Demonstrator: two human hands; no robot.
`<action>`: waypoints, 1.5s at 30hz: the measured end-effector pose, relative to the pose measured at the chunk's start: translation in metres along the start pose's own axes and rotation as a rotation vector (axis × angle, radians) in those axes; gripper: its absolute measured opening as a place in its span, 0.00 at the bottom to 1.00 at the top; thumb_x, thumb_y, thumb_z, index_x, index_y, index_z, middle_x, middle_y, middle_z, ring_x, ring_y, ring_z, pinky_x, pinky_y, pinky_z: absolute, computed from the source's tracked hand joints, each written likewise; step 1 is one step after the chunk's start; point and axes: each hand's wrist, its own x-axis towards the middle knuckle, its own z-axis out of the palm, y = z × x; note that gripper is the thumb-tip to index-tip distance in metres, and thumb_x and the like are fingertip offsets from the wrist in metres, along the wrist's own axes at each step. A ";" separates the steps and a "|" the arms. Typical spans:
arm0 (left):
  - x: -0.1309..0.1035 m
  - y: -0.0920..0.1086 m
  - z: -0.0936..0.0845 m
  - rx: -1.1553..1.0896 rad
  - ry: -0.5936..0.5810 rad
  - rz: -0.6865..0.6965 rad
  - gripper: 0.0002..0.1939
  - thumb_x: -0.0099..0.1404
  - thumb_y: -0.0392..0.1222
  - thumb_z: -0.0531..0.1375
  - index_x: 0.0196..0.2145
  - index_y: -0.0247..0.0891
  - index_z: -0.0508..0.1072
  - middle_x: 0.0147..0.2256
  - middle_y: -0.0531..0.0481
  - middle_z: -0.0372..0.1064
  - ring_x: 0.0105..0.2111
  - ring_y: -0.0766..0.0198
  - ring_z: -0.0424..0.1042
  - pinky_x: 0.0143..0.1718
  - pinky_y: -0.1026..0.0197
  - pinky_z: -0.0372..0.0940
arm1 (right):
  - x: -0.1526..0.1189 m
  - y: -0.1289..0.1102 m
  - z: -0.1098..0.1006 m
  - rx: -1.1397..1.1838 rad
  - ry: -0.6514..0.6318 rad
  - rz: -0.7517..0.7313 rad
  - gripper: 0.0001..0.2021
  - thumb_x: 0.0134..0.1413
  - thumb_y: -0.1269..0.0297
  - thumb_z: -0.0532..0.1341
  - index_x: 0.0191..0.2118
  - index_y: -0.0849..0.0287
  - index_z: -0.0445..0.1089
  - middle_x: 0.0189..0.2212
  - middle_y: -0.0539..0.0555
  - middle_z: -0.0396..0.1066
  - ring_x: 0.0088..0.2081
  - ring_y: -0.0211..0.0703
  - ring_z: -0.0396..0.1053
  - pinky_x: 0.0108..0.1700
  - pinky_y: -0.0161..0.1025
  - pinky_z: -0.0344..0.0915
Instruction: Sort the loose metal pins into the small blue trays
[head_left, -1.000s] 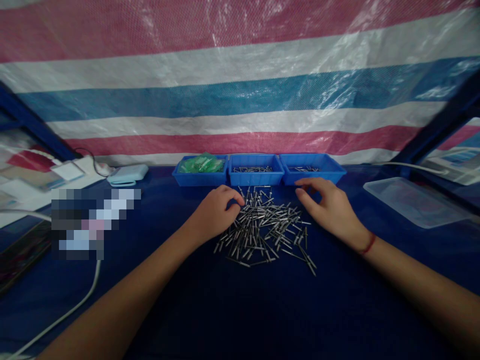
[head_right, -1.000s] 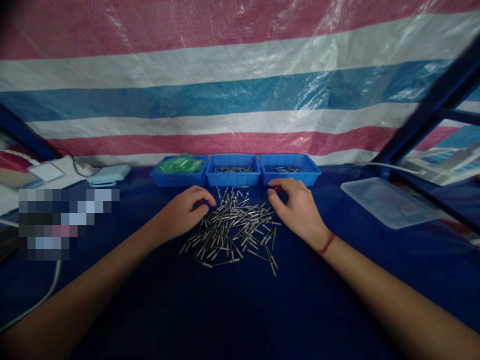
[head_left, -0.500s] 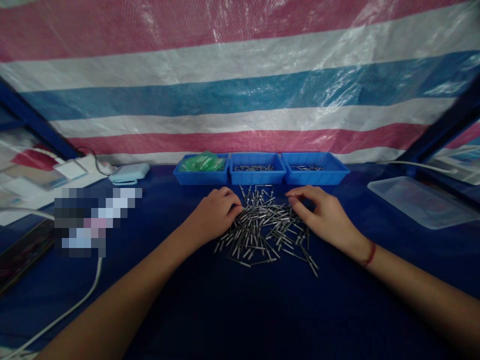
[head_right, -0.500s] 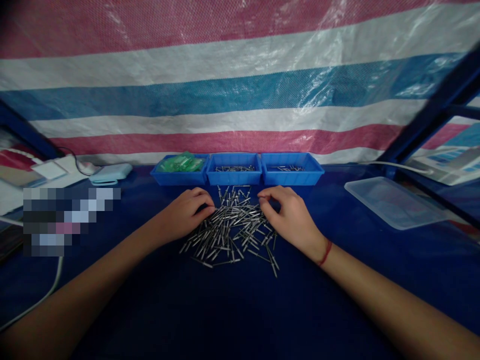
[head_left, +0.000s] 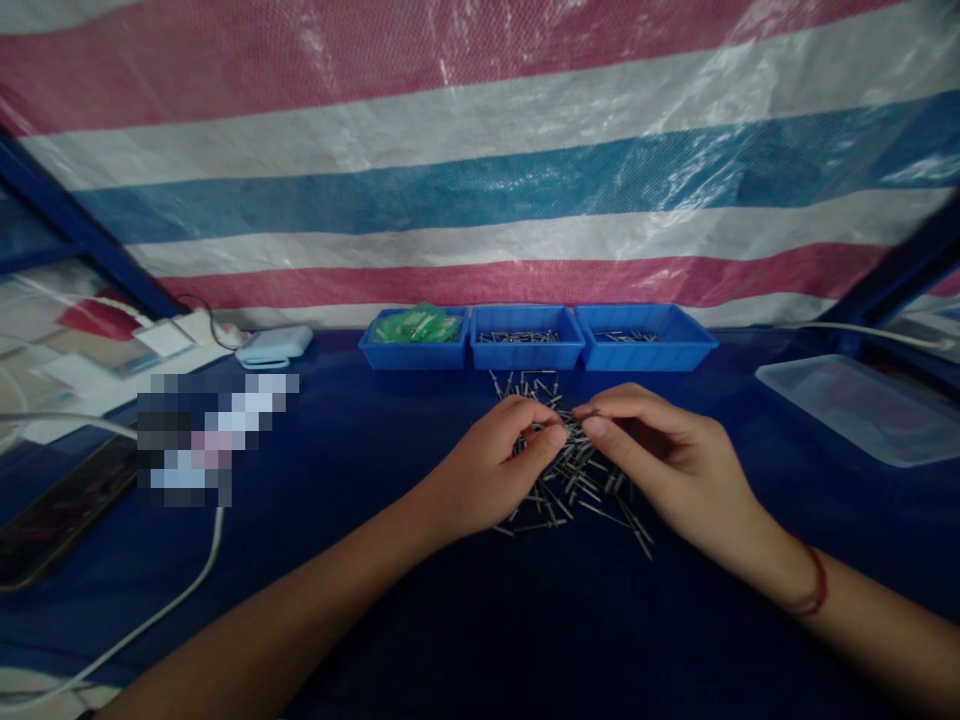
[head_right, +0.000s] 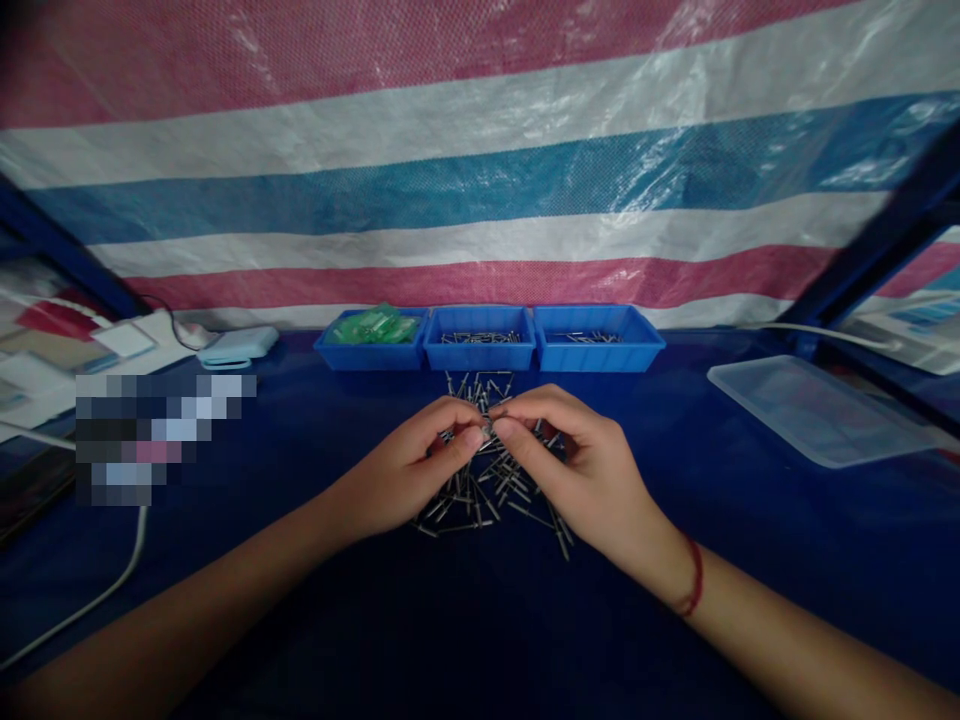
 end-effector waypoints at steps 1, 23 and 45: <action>0.000 0.000 0.000 0.000 -0.009 -0.001 0.09 0.67 0.41 0.50 0.36 0.37 0.68 0.36 0.49 0.65 0.36 0.63 0.65 0.39 0.59 0.61 | 0.000 0.000 0.000 -0.002 -0.002 -0.002 0.04 0.53 0.63 0.61 0.34 0.54 0.71 0.32 0.50 0.71 0.34 0.39 0.69 0.35 0.37 0.66; -0.001 0.001 0.001 0.010 -0.053 -0.022 0.08 0.66 0.42 0.52 0.37 0.38 0.70 0.38 0.50 0.65 0.34 0.65 0.64 0.37 0.61 0.61 | 0.001 -0.001 0.002 0.034 -0.050 -0.008 0.03 0.53 0.66 0.60 0.33 0.57 0.71 0.30 0.50 0.68 0.32 0.37 0.67 0.34 0.36 0.64; -0.001 -0.002 -0.001 0.260 0.230 0.211 0.02 0.63 0.36 0.57 0.36 0.38 0.68 0.39 0.50 0.63 0.41 0.64 0.65 0.45 0.59 0.61 | 0.002 0.009 0.002 -0.021 -0.060 -0.016 0.04 0.54 0.66 0.59 0.36 0.56 0.69 0.32 0.50 0.67 0.33 0.37 0.66 0.35 0.37 0.64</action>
